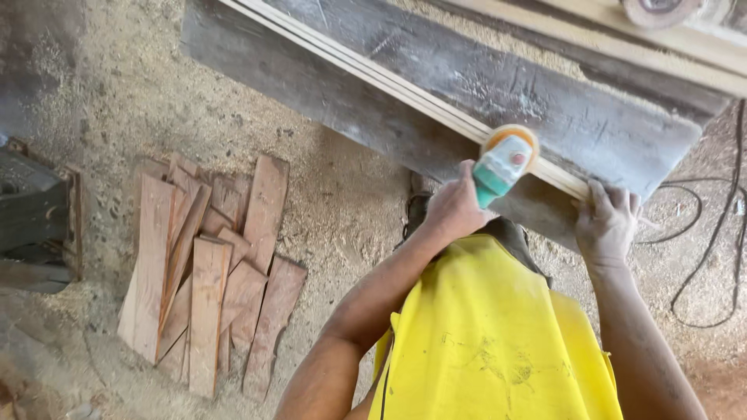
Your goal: The person uses a handheld power sander to smooth the surface of long, thin wooden planks. They hold the planks with one hand and move the sander along the length of the wood, generating sawdust. The person occasionally repositions the planks to continue sanding different sections.
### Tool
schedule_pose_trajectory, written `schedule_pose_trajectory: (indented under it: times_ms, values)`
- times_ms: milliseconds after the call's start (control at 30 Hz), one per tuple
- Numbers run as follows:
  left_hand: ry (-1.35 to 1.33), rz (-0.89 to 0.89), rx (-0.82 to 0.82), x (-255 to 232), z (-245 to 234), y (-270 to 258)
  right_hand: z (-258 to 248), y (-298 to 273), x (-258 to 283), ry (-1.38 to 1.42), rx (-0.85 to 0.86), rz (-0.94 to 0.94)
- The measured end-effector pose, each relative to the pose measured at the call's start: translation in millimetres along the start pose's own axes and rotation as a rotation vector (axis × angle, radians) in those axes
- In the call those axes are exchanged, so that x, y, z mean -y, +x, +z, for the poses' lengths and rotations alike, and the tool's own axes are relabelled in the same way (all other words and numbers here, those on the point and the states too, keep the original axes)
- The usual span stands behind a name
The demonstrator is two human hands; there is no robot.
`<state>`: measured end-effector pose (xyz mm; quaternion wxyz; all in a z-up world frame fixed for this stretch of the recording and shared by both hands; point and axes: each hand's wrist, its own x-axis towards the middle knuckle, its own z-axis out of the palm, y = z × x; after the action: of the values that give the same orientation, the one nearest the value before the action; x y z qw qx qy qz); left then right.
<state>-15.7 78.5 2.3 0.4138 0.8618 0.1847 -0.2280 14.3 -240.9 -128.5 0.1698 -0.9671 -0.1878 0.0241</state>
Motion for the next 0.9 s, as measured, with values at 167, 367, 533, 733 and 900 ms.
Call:
schedule_pose_trajectory:
  times_ms: [167,367,533,733,900]
  values:
    - [-0.058,-0.257,-0.033,64.6,-92.6,29.3,0.4,-1.3,7.8,-0.07,0.045,0.105]
    - [-0.213,-0.404,-0.184,163.7,-230.9,83.3,-30.8,31.4,55.7,-0.282,0.149,0.161]
    - [-0.424,-0.428,-0.521,233.1,-309.8,104.3,-3.7,86.3,159.5,0.156,0.281,0.23]
    - [-1.108,-0.52,-0.697,265.0,-294.6,43.1,88.4,191.4,285.5,-0.161,0.217,-0.207]
    - [-1.163,-0.544,-0.72,258.3,-267.9,-15.2,108.2,214.5,316.9,-0.14,0.266,-0.205]
